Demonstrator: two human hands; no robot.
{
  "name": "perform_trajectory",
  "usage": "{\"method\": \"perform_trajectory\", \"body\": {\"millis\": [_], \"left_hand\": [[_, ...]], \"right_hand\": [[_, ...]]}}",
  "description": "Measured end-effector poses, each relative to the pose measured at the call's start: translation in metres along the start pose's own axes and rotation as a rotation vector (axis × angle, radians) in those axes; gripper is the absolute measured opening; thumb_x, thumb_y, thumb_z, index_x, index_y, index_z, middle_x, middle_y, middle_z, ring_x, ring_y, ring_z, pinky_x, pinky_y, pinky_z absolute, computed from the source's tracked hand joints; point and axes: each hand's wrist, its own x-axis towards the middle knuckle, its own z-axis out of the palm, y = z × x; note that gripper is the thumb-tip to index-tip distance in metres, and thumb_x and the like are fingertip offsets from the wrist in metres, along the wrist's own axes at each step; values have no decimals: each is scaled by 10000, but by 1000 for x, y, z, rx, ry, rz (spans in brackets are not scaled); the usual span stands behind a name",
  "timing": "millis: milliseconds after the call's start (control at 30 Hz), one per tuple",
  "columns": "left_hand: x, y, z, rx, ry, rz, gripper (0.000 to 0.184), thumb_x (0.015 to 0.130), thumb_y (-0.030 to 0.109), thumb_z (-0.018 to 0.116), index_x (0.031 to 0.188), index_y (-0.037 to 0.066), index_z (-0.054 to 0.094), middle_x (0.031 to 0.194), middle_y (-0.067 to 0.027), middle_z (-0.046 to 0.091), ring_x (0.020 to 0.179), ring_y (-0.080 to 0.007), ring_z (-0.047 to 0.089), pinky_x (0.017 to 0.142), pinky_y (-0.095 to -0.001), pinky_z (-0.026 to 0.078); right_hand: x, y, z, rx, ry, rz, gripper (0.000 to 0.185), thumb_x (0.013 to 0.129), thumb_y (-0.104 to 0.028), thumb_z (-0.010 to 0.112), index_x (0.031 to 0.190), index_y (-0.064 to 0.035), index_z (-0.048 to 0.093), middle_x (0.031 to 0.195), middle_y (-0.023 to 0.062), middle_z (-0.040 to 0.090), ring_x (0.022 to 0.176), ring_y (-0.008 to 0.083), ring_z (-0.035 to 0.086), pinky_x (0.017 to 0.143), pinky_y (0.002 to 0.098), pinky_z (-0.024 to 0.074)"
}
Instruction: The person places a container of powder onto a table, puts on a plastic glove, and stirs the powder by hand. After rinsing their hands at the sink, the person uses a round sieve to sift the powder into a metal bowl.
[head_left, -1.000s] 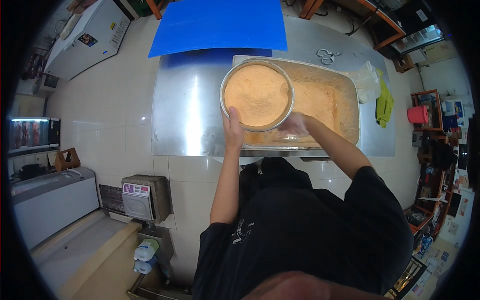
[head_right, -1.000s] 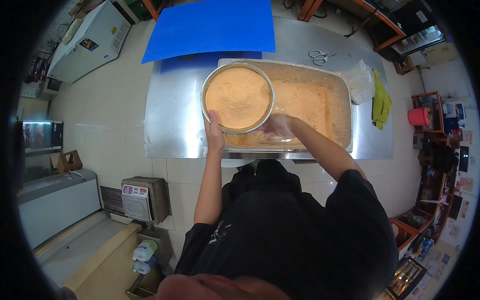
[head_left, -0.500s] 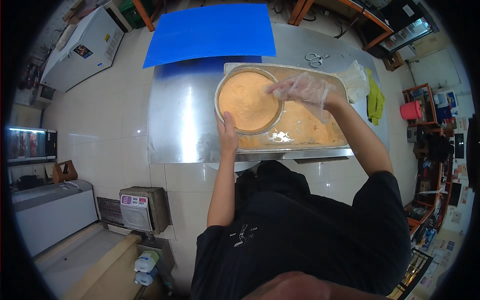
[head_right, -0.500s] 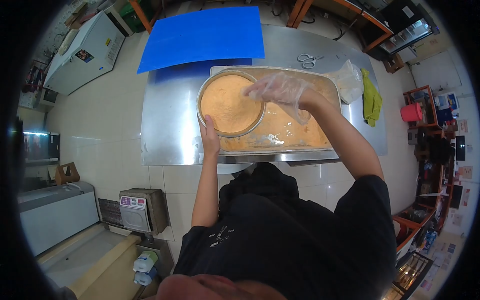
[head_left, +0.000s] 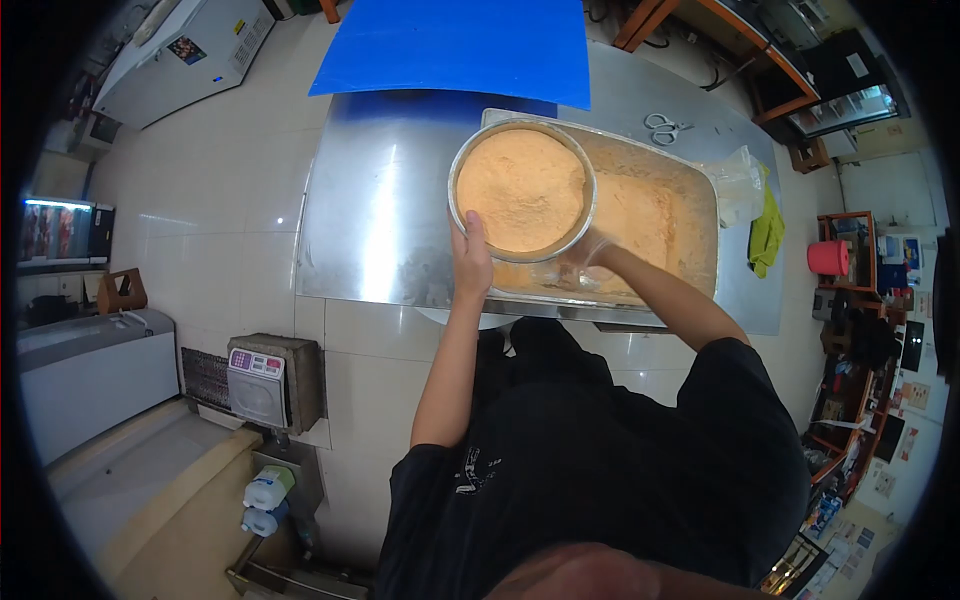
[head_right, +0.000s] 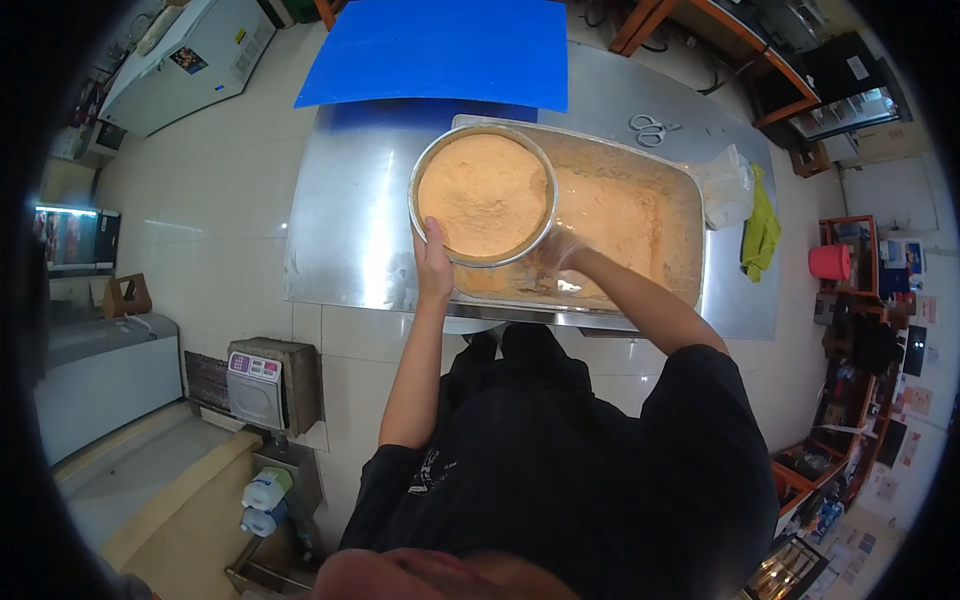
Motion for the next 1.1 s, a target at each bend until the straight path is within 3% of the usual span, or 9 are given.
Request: {"method": "perform_trajectory", "body": {"millis": [167, 400, 600, 833, 1100], "left_hand": [[3, -8, -6, 53, -11, 2, 491, 1066, 295, 366, 1435, -28, 335, 1385, -179, 464, 1280, -250, 446, 1092, -352, 321], [2, -6, -3, 57, 6, 31, 477, 1064, 285, 364, 1424, -28, 346, 1370, -179, 472, 1267, -248, 453, 1084, -353, 328], [1, -5, -1, 5, 3, 6, 478, 1069, 290, 361, 1429, -23, 345, 1367, -172, 474, 1269, -237, 449, 1081, -350, 330], [2, -8, -2, 37, -8, 28, 470, 1073, 295, 353, 1423, -19, 357, 1357, -169, 481, 1256, -232, 457, 1072, -347, 339], [0, 0, 2, 76, -18, 63, 458, 1072, 284, 351, 1413, -21, 367, 1353, -174, 485, 1251, -242, 465, 1068, -349, 343]], "right_hand": [[21, -98, -14, 442, 32, -87, 316, 962, -201, 483, 1206, -69, 632, 1036, 145, 706, 884, 201, 678, 795, 384, 552], [33, -75, -55, 607, 237, -31, 323, 969, -205, 465, 1215, -60, 618, 1061, 152, 692, 900, 209, 669, 807, 388, 547], [54, -68, -59, 547, 314, -27, 330, 976, -208, 450, 1222, -53, 606, 1082, 158, 680, 913, 216, 661, 818, 392, 543], [20, -119, -34, 607, 82, -115, 339, 984, -212, 432, 1230, -44, 592, 1106, 166, 666, 928, 223, 652, 830, 396, 538], [5, -124, -45, 1235, -203, 174, 349, 993, -217, 411, 1240, -34, 576, 1134, 174, 650, 946, 232, 642, 844, 400, 533]]}}
